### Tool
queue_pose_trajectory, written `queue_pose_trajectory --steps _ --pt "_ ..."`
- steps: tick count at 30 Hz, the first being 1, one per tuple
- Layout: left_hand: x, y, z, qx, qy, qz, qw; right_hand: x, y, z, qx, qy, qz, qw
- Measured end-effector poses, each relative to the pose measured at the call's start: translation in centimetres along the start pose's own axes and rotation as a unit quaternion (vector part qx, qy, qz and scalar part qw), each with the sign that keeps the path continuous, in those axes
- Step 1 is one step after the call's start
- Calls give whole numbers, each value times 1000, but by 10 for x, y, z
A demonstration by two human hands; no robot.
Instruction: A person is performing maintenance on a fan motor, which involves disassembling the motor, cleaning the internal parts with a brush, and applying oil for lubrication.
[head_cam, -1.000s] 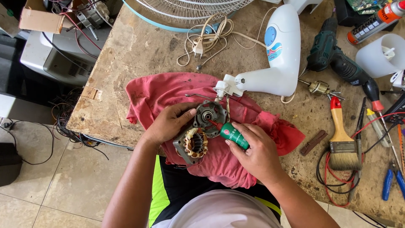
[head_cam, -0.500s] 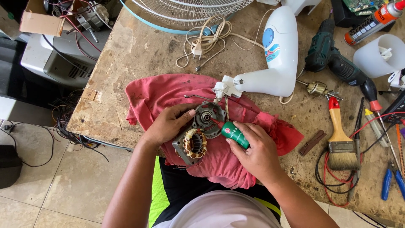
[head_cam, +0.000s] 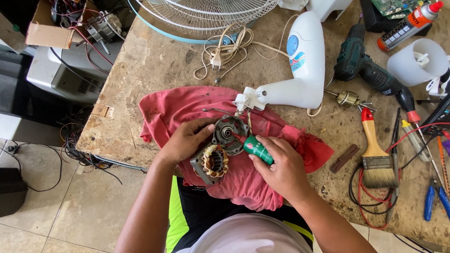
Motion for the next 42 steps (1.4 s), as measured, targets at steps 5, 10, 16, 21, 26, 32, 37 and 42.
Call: queue_pose_trajectory --steps 5,10,16,21,26,32,37,42 --pt "0 3 2 -4 -4 4 1000 0 3 1 0 2 -1 1000" --pt "-4 -9 0 8 -17 8 1000 -1 11 11 75 -29 -43 996" --pt "-20 -11 5 71 -107 4 992 -26 -1 25 247 -51 -184 950" --pt "-68 -34 -48 264 -332 -312 850 -50 -22 42 387 -113 -217 889" --pt "-92 -34 -140 244 -136 -413 867 -75 -51 78 209 -180 -357 892" --pt "-55 3 -201 329 -132 -295 887 -62 -127 75 67 -164 -361 915" --pt "-40 11 -205 252 -146 -311 905 -51 -143 75 -4 -131 -333 934" --pt "-41 25 -203 207 -190 -307 909 -96 -101 85 -61 -137 -310 939"
Point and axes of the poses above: each hand's wrist, its own x-axis towards the middle knuckle, its own z-axis out of the back of the hand, y = z × x, the point moved 1 cm from there along x, towards the middle knuckle, and after that the axes turned 8 degrees about -x, right-handed, at the moved point
